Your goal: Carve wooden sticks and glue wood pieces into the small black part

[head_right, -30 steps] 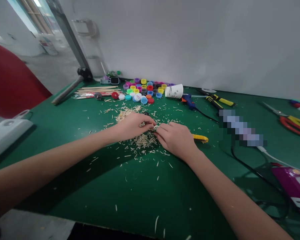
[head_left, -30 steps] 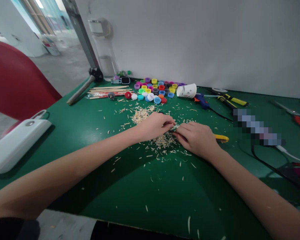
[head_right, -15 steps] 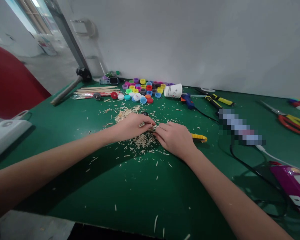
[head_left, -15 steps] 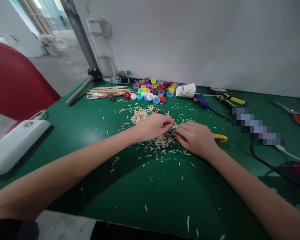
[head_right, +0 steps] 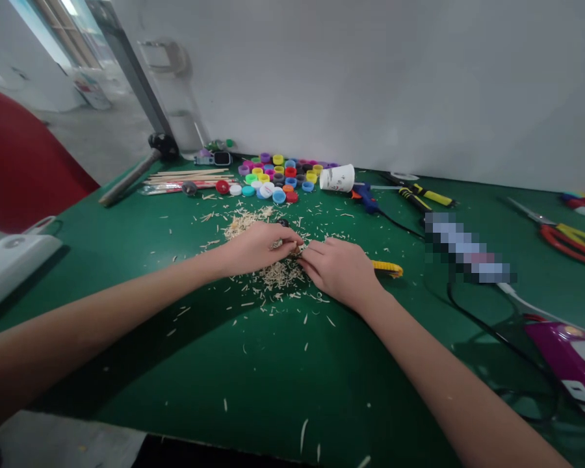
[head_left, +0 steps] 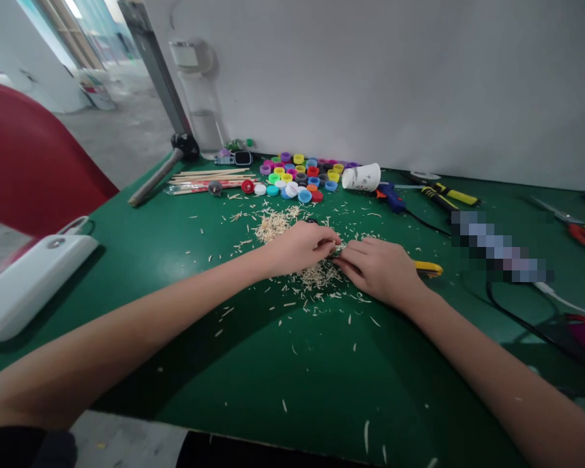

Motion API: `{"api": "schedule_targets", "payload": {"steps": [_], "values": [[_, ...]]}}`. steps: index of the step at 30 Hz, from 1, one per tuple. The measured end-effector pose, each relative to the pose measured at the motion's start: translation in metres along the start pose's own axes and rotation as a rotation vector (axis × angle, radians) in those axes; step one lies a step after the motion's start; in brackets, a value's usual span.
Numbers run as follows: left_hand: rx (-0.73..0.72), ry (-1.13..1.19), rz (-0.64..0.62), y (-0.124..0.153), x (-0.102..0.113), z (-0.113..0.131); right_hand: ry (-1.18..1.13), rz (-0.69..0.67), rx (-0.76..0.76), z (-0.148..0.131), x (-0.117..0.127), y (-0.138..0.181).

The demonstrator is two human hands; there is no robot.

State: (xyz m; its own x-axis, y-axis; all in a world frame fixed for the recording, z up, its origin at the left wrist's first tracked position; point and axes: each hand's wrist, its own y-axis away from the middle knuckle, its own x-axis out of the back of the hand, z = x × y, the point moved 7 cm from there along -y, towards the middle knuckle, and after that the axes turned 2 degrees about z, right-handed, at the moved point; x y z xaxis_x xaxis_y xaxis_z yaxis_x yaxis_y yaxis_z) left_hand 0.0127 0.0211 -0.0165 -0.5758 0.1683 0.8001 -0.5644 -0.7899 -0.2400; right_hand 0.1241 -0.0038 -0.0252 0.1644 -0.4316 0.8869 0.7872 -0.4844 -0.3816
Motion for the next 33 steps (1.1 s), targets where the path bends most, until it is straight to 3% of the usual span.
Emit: {"api": "schedule_targets", "payload": {"steps": [18,33], "values": [[-0.071,-0.018,0.001,-0.0011,0.0003,0.0051,0.017,0.018,-0.007,0.0,0.0003,0.0005],[-0.005,0.01,-0.032,-0.0014,-0.0016,0.0004,0.036,0.019,-0.01,0.0008,0.0001,0.0016]]}}
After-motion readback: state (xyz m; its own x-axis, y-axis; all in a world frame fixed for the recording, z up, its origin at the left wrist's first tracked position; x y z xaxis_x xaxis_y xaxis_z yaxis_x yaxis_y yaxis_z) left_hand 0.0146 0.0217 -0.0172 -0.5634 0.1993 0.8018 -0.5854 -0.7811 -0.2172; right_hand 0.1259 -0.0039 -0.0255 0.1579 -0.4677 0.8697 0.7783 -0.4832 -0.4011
